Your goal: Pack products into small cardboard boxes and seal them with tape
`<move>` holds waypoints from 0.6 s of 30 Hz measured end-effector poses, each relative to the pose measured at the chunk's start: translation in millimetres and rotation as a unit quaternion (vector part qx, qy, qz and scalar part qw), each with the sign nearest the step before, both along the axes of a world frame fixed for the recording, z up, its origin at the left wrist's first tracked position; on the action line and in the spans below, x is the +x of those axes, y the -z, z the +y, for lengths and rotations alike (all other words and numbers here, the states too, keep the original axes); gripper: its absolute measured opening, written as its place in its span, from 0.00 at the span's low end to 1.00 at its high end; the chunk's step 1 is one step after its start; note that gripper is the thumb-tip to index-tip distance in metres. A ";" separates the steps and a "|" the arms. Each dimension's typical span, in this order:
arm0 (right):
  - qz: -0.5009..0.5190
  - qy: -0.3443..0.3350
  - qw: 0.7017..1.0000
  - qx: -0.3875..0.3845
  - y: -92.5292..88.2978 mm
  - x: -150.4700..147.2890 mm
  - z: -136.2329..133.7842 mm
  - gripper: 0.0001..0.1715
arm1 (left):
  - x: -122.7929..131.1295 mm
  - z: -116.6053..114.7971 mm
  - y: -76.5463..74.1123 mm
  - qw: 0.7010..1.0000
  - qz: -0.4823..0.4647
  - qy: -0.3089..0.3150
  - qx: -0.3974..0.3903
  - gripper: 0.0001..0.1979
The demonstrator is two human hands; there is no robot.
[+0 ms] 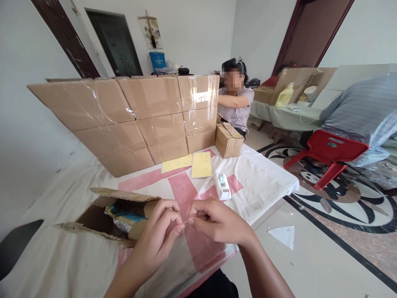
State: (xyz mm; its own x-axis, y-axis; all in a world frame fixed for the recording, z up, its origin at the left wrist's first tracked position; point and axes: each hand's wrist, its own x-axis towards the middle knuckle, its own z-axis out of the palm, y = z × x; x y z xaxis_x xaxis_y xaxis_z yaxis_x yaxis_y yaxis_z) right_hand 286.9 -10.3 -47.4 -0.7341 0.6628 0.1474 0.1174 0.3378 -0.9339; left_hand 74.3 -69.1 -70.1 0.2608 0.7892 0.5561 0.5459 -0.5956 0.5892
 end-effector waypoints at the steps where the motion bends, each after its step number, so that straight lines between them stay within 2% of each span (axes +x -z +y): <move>1: -0.033 0.009 0.998 0.045 -4.1 3.9 -0.8 0.18 | 1.5 -0.8 -1.0 1.000 0.017 0.011 -0.008 0.08; 4: -0.137 -0.003 0.981 0.135 -17.7 13.4 -3.9 0.16 | 5.4 -5.5 0.6 0.997 0.071 0.024 -0.015 0.09; 8: -0.277 -0.070 0.943 0.169 -36.0 14.4 -6.6 0.16 | 2.5 -21.2 3.0 0.984 0.175 0.009 0.024 0.11; 12: -0.334 -0.137 0.906 0.220 -50.9 3.7 -20.1 0.17 | -0.4 -51.1 -8.6 0.968 0.247 -0.001 0.052 0.12; 15: -0.338 -0.138 0.874 0.321 -46.8 -5.2 -43.5 0.16 | 3.1 -76.9 -18.3 0.962 0.262 -0.048 0.051 0.12; 18: -0.304 -0.108 0.866 0.382 -24.4 -5.5 -60.0 0.16 | -3.5 -100.1 -19.2 0.961 0.265 -0.074 0.009 0.12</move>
